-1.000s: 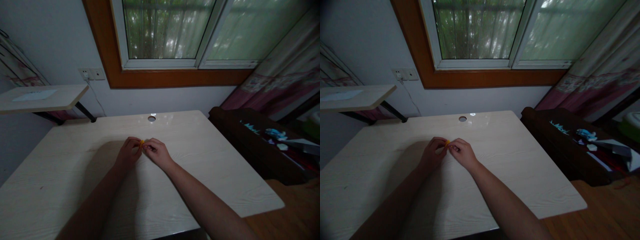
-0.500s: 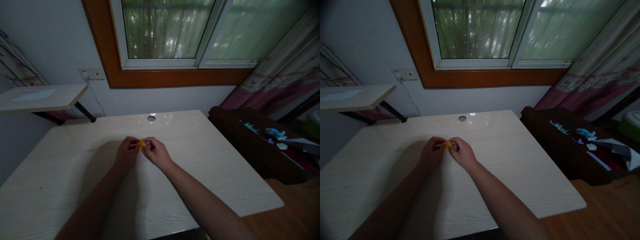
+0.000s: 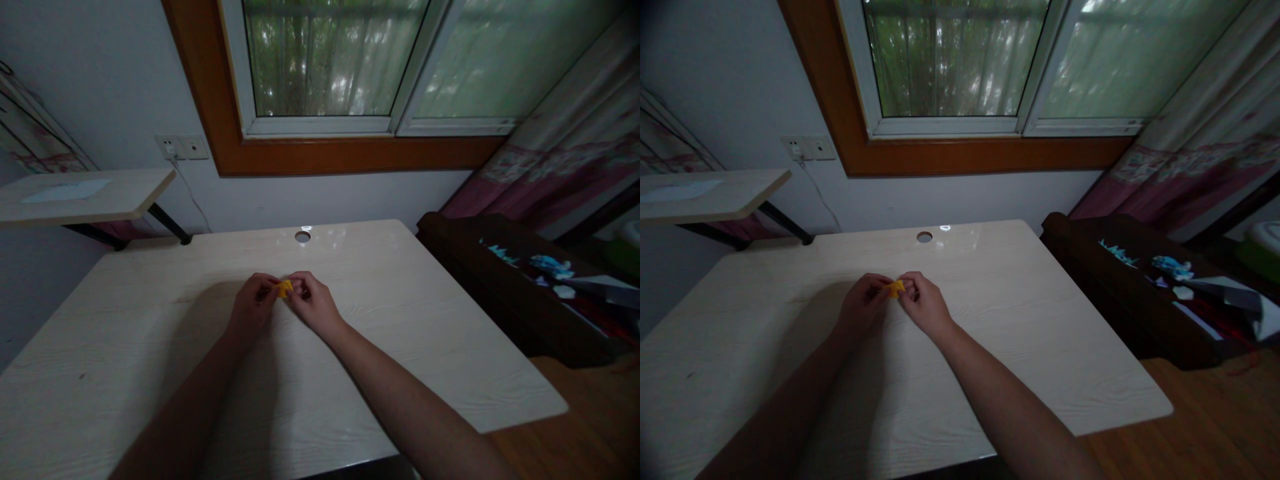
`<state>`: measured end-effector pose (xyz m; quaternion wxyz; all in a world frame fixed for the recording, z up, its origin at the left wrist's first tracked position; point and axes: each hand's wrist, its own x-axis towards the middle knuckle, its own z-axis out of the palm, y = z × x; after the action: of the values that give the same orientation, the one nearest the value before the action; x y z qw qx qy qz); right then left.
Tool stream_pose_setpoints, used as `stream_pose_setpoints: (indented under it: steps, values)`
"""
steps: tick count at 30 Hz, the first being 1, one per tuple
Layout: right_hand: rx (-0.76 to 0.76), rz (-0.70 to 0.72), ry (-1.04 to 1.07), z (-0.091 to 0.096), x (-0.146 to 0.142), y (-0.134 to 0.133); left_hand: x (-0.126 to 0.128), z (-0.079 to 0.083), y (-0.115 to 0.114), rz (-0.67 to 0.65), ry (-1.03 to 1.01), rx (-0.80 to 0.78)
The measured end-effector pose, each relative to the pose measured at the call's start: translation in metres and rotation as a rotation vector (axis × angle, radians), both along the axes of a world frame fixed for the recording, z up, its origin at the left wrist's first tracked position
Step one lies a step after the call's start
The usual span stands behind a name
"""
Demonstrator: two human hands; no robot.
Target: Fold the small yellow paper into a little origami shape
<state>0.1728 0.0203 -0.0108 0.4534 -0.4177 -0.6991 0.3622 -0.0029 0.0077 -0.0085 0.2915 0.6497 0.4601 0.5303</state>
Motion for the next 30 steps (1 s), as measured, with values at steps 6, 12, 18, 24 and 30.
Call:
stream_pose_setpoints:
  steps: [6,12,18,24,30]
  values:
    - [-0.030,0.013,0.054,-0.0037,-0.0018,0.0018,-0.0015,-0.0047,0.0016,-0.032,-0.098,-0.048]
    - [-0.044,0.038,0.051,-0.0006,-0.0010,0.0004,-0.0025,-0.0062,0.0033,-0.028,-0.153,-0.075]
    - [-0.040,0.044,0.019,0.0005,-0.0004,-0.0002,-0.0032,-0.0063,0.0055,0.000,-0.162,-0.148]
    - [-0.053,0.087,0.037,0.0016,0.0003,-0.0009,-0.0033,-0.0069,0.0056,-0.009,-0.209,-0.205]
    - [-0.057,0.079,0.044,-0.0011,0.0009,0.0009,-0.0035,-0.0074,0.0069,-0.028,-0.160,-0.132]
